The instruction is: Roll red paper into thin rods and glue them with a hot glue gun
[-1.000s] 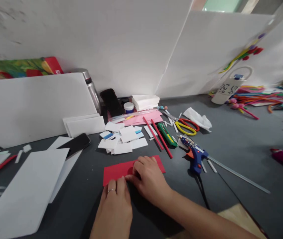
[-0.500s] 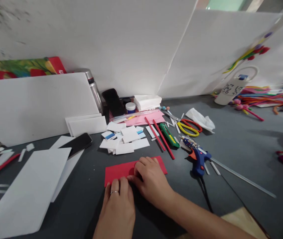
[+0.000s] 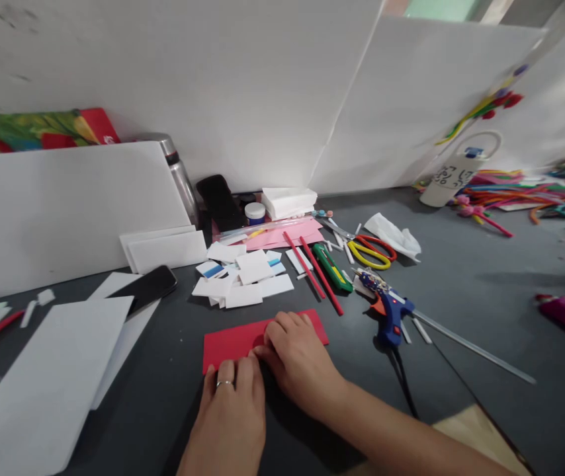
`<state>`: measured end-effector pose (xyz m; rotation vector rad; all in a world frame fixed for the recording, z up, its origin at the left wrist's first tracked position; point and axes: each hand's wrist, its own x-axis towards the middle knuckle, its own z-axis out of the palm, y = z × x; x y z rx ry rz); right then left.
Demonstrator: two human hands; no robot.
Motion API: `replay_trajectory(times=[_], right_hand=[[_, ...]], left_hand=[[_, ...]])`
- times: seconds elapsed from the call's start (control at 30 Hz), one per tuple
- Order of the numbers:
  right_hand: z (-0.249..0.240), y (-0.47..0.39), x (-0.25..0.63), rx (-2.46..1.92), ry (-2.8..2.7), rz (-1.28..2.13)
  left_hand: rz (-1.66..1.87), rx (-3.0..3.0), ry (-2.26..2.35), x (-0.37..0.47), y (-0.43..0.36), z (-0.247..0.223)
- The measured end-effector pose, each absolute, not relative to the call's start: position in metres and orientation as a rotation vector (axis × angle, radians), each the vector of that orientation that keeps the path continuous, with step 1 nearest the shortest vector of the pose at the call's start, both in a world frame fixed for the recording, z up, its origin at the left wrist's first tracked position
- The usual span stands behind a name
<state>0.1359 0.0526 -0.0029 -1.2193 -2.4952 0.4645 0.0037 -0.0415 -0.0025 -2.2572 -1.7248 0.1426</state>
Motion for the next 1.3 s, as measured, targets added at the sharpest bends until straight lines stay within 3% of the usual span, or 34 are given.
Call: replay_trajectory(times=[0.7, 0.93, 1.07, 1.3], right_hand=[[-0.004, 0.053, 0.134, -1.246, -2.535, 0.379], [0.024, 0.07, 0.161, -1.05, -2.618, 0.782], [0.036, 0.074, 0.192, -1.059, -2.612, 0.758], [0.009, 0.066, 0.207, -1.007, -2.536, 0.677]], left_hand=[[0.287, -2.292, -1.746, 0.009, -0.041, 0.008], [0.342, -2.362, -1.756, 0.009, -0.039, 0.009], [0.374, -2.381, -1.722, 0.008, -0.038, 0.009], [0.397, -2.432, -1.728, 0.007, -0.037, 0.013]])
